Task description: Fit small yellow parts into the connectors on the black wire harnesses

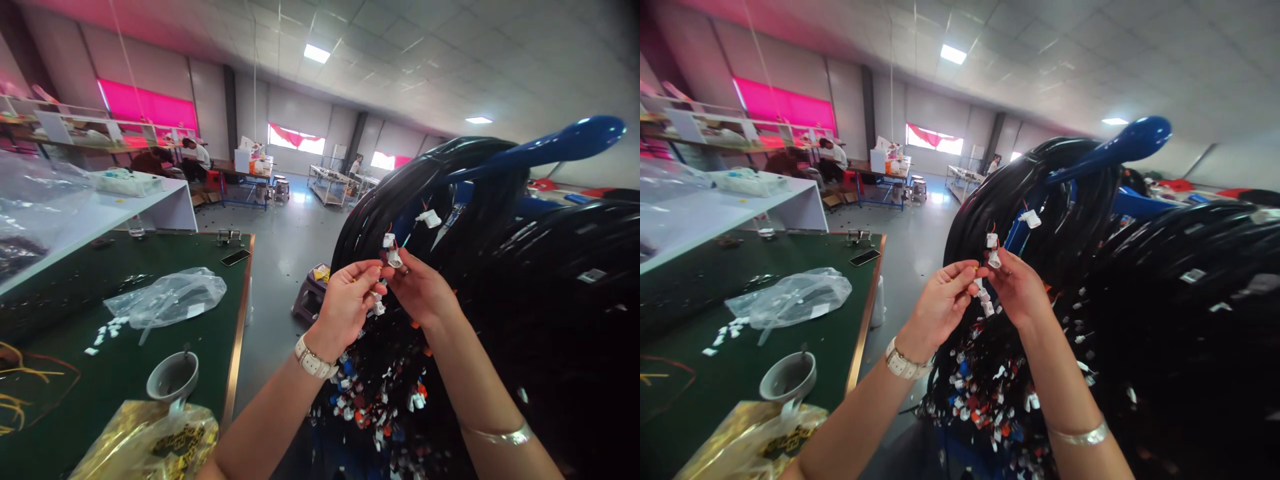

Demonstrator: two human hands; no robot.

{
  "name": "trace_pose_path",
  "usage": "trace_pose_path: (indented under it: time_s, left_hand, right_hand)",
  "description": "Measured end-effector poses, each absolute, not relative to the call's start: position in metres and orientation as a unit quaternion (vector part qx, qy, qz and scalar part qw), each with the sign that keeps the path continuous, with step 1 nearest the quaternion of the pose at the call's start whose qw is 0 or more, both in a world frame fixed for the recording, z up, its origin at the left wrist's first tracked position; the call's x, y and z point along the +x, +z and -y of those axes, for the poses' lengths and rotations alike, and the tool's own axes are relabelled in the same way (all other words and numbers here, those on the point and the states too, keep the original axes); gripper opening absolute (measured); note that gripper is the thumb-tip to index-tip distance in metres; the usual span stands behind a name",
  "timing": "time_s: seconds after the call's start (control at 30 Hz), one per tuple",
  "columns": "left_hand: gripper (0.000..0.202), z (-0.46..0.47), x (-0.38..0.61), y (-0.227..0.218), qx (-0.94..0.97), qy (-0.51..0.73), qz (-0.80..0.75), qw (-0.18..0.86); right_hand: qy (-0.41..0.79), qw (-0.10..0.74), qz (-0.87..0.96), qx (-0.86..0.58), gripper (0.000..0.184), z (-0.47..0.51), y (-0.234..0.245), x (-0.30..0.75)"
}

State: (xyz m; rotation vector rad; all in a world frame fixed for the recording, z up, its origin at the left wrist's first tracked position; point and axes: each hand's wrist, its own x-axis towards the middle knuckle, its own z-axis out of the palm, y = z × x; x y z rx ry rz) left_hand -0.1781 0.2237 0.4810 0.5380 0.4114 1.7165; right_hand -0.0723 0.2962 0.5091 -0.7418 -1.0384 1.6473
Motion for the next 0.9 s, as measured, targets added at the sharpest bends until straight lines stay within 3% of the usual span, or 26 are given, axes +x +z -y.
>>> trace_pose_path:
  time_s: [0.33, 0.57, 0.9]
  left_hand:
    - [0.018, -0.227, -0.181, 0.485, 0.259, 0.734, -0.195, 0.597]
    - [0.02, -0.233, -0.182, 0.487, 0.283, 0.763, -0.23, 0.534]
    - [0.011, -0.24, -0.18, 0.487, 0.289, 0.782, -0.274, 0.48]
  right_hand:
    - [0.718, 0.487, 0.41, -0.282, 0.009, -0.297, 0.514, -0.069]
    - [0.716, 0.494, 0.413, -0.27, 0.008, -0.296, 0.512, -0.073]
    - [0.713, 0.478, 0.431, -0.279, 0.016, -0.288, 0.516, -0.079]
